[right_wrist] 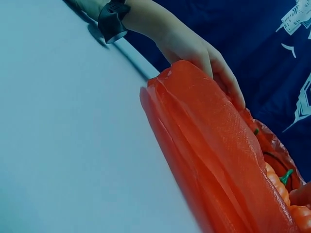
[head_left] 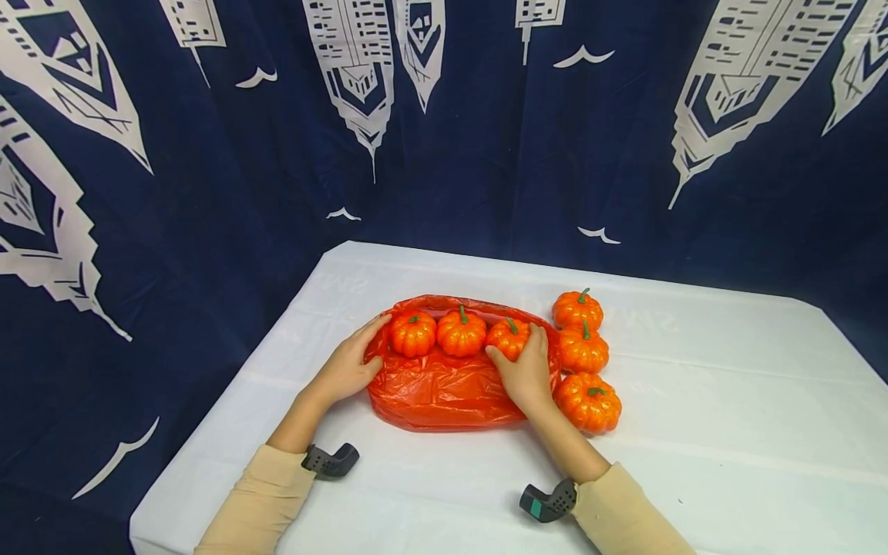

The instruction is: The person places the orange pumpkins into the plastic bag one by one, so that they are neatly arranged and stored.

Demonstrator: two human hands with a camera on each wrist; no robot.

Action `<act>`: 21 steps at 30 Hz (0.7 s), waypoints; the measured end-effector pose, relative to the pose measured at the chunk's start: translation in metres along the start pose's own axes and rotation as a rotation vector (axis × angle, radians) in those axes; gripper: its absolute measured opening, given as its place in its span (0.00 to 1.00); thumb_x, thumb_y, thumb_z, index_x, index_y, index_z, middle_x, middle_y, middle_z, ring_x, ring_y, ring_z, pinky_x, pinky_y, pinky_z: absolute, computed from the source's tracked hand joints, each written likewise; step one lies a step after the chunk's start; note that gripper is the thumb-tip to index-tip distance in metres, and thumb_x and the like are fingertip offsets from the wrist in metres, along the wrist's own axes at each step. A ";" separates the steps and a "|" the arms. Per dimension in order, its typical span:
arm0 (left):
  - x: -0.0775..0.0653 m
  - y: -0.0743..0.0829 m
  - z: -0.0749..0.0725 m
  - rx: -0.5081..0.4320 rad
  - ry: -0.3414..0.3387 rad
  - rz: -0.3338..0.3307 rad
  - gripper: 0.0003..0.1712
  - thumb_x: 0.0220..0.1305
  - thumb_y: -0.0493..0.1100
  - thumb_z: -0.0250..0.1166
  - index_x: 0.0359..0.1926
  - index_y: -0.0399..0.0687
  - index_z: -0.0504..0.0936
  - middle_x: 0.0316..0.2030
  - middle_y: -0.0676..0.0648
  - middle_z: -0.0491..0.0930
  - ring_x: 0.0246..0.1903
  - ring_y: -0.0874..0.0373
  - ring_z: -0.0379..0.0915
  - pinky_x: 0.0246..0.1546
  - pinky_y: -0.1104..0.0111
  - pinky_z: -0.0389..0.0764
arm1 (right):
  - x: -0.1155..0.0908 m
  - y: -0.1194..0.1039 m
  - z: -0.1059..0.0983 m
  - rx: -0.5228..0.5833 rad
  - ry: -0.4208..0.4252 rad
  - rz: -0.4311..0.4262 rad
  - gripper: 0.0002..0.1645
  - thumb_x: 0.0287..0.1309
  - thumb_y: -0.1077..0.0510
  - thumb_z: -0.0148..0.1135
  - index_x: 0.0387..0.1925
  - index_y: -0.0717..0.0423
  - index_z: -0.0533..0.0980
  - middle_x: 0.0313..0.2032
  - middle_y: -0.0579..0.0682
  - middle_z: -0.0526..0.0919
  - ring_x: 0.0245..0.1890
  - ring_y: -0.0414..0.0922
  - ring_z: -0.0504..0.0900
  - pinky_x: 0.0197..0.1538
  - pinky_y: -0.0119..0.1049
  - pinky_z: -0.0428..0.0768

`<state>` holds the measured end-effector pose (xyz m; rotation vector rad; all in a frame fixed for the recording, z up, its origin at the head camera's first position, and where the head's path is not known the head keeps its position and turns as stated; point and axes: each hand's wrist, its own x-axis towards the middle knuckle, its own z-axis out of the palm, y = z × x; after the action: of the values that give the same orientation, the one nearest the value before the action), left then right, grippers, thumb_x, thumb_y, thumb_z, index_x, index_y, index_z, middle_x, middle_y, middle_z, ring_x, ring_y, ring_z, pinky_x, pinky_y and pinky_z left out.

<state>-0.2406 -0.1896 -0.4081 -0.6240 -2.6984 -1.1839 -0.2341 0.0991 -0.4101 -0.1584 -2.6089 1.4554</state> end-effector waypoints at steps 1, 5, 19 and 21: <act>0.000 0.000 0.000 0.000 0.000 0.000 0.40 0.55 0.30 0.55 0.72 0.40 0.60 0.71 0.36 0.57 0.70 0.40 0.53 0.67 0.45 0.55 | 0.000 0.000 0.000 -0.007 -0.006 0.001 0.53 0.62 0.52 0.64 0.72 0.72 0.43 0.73 0.68 0.42 0.72 0.64 0.48 0.72 0.56 0.49; 0.000 -0.001 -0.001 0.005 0.006 0.013 0.40 0.55 0.30 0.55 0.72 0.39 0.60 0.71 0.35 0.57 0.70 0.39 0.53 0.67 0.45 0.56 | -0.003 -0.003 0.000 -0.025 -0.002 -0.018 0.53 0.60 0.52 0.64 0.73 0.70 0.44 0.73 0.68 0.40 0.72 0.64 0.45 0.71 0.58 0.48; -0.001 -0.003 -0.001 0.001 -0.001 0.004 0.40 0.55 0.30 0.55 0.72 0.39 0.60 0.71 0.35 0.57 0.70 0.39 0.53 0.67 0.46 0.56 | -0.013 -0.023 -0.027 0.015 -0.022 -0.104 0.44 0.60 0.54 0.62 0.72 0.63 0.55 0.72 0.62 0.51 0.71 0.60 0.53 0.70 0.59 0.55; -0.001 -0.003 -0.001 0.004 0.000 0.005 0.40 0.55 0.30 0.55 0.72 0.39 0.60 0.71 0.35 0.57 0.70 0.39 0.53 0.68 0.46 0.56 | -0.012 -0.025 -0.034 0.026 -0.031 -0.120 0.40 0.60 0.55 0.61 0.70 0.62 0.59 0.71 0.61 0.55 0.70 0.60 0.55 0.69 0.60 0.56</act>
<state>-0.2412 -0.1921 -0.4096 -0.6296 -2.6970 -1.1777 -0.2166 0.1129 -0.3720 0.0233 -2.5726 1.4619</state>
